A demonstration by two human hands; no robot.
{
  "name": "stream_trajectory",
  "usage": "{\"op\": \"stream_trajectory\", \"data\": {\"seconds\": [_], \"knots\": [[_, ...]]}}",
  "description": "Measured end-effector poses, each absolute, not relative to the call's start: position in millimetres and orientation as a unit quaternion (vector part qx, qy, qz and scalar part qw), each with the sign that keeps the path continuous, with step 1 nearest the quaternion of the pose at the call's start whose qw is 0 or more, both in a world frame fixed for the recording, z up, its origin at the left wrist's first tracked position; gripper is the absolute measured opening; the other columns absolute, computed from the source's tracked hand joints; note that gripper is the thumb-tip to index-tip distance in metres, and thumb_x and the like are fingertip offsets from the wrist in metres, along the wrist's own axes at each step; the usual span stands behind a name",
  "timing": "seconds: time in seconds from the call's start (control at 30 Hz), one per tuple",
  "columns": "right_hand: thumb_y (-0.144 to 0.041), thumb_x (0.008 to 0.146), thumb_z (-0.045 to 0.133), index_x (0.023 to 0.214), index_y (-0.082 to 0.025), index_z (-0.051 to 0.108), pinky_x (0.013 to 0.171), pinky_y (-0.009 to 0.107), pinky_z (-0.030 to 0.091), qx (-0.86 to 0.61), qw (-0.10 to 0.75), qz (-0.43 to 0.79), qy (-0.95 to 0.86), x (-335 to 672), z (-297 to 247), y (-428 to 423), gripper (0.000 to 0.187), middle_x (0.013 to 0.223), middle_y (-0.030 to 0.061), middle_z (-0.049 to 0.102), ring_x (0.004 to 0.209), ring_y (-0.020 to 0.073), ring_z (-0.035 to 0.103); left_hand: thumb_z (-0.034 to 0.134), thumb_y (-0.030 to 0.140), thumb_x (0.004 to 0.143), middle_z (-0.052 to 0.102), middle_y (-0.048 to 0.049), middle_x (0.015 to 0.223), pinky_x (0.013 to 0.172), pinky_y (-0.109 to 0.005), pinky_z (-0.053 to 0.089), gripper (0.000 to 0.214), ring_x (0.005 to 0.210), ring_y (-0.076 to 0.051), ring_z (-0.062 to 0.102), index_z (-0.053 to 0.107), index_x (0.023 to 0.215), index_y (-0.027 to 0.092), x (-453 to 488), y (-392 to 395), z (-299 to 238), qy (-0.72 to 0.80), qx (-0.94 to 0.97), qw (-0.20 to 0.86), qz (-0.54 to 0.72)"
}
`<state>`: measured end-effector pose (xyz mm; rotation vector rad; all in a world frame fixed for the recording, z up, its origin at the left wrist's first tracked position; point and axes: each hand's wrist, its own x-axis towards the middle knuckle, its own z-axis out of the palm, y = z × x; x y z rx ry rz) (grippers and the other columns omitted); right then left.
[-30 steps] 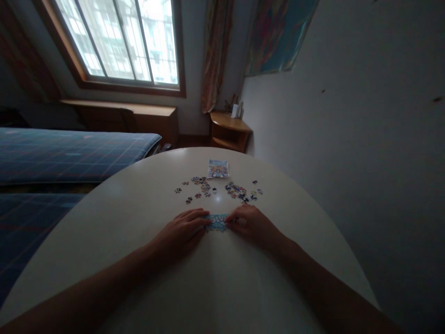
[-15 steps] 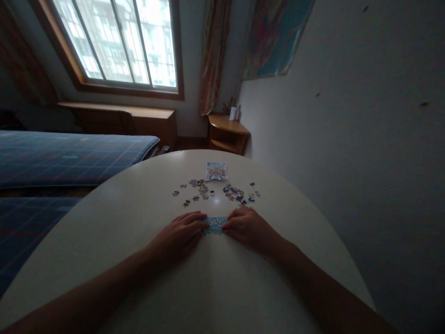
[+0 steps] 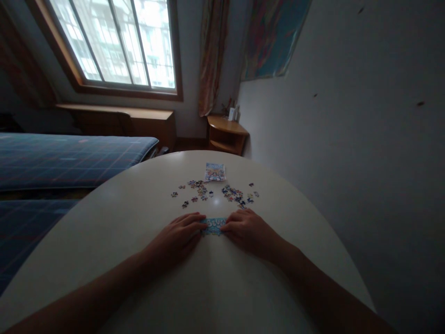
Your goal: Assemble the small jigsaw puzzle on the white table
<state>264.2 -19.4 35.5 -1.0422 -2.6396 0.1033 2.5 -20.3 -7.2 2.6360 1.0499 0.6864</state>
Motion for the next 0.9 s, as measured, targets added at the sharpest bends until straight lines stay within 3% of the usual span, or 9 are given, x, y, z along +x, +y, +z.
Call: {"op": "stream_trajectory", "data": {"seconds": [0.9], "knots": [[-0.018, 0.089, 0.063, 0.086, -0.022, 0.070, 0.080, 0.030, 0.040, -0.376, 0.146, 0.034, -0.914, 262.8, 37.4, -21.0, 0.009, 0.083, 0.0013, 0.071, 0.082, 0.0168, 0.062, 0.048, 0.017, 0.095, 0.060, -0.0076, 0.137, 0.107, -0.049, 0.047, 0.032, 0.129, -0.026, 0.054, 0.062, 0.124, 0.024, 1.8, -19.6, -9.7, 0.345, 0.900, 0.102, 0.246]]}}
